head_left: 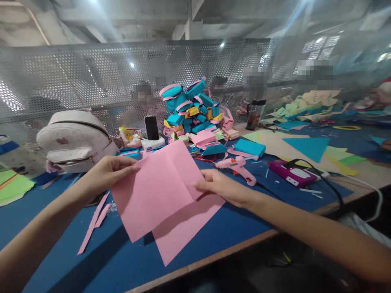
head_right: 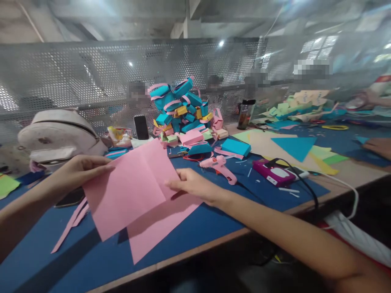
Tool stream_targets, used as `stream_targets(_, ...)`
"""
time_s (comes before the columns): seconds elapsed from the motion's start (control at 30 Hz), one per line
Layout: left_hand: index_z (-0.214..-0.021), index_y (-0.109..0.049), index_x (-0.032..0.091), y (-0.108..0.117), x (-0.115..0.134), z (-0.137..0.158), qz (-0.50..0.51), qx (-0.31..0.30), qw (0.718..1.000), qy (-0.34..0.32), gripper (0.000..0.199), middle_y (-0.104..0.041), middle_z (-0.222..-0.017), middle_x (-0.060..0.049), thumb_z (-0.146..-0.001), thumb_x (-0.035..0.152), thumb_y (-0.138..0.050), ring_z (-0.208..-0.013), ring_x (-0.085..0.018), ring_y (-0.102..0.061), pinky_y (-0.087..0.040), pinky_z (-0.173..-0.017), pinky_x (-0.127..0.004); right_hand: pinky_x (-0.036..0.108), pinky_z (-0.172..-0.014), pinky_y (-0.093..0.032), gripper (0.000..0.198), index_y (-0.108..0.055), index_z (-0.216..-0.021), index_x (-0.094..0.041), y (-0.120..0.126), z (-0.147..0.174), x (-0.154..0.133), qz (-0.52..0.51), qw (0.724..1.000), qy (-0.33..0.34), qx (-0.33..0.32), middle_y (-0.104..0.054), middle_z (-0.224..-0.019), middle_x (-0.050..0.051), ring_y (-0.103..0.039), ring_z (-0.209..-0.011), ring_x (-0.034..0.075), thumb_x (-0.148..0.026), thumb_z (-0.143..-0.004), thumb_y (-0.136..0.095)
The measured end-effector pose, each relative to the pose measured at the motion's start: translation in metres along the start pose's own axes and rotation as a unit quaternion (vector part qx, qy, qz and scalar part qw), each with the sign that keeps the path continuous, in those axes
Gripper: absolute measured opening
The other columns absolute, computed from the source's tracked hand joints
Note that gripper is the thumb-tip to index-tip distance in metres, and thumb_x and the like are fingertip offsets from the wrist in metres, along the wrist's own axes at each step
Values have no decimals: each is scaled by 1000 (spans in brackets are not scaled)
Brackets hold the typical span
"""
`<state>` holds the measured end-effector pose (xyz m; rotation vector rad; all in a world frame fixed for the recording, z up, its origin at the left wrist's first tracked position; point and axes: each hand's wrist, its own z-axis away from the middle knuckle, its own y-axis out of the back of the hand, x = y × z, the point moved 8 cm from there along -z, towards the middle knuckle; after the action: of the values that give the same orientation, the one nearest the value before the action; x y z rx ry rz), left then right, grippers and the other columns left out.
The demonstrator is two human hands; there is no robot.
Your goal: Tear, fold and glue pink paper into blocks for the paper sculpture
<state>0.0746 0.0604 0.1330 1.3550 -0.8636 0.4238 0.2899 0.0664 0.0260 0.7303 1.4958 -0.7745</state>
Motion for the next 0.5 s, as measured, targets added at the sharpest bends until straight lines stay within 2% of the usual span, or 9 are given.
stream_targets(0.1,-115,-64,3,4,-12,1,19,-18,999,19,37,-75,-80,5,-94,31,-52,-76,-13,-70,-51,-66,-17,30,-69,-58,40,-62,-91,-11,-17,-5,12,-26,999,-25,-35,-74,-80,10,-74,-77,21,-46,-78,-75)
stream_targets(0.27,-113,-67,6,11,-33,-7,35,-15,999,26,37,-73,-73,8,-92,34,-55,-75,-14,-71,-52,-65,-16,26,-52,-56,37,-55,-84,-14,-20,-12,17,-49,997,-42,-29,-74,-73,11,-74,-66,22,-44,-78,-75)
stream_targets(0.4,-115,-69,10,8,-47,-11,45,-42,997,39,38,-77,-86,2,-89,37,-61,-84,-18,-73,-55,-71,-22,25,-46,-54,38,-52,-82,-14,-19,-14,22,-53,997,-55,-28,-74,-72,12,-73,-61,21,-45,-77,-75)
stream_targets(0.5,-113,-71,11,6,-44,-10,28,-58,997,47,38,-77,-85,0,-89,38,-60,-80,-20,-73,-56,-68,-24,24,-47,-55,38,-54,-82,-14,-18,-17,28,-46,997,-62,-30,-75,-72,13,-73,-60,21,-46,-78,-74)
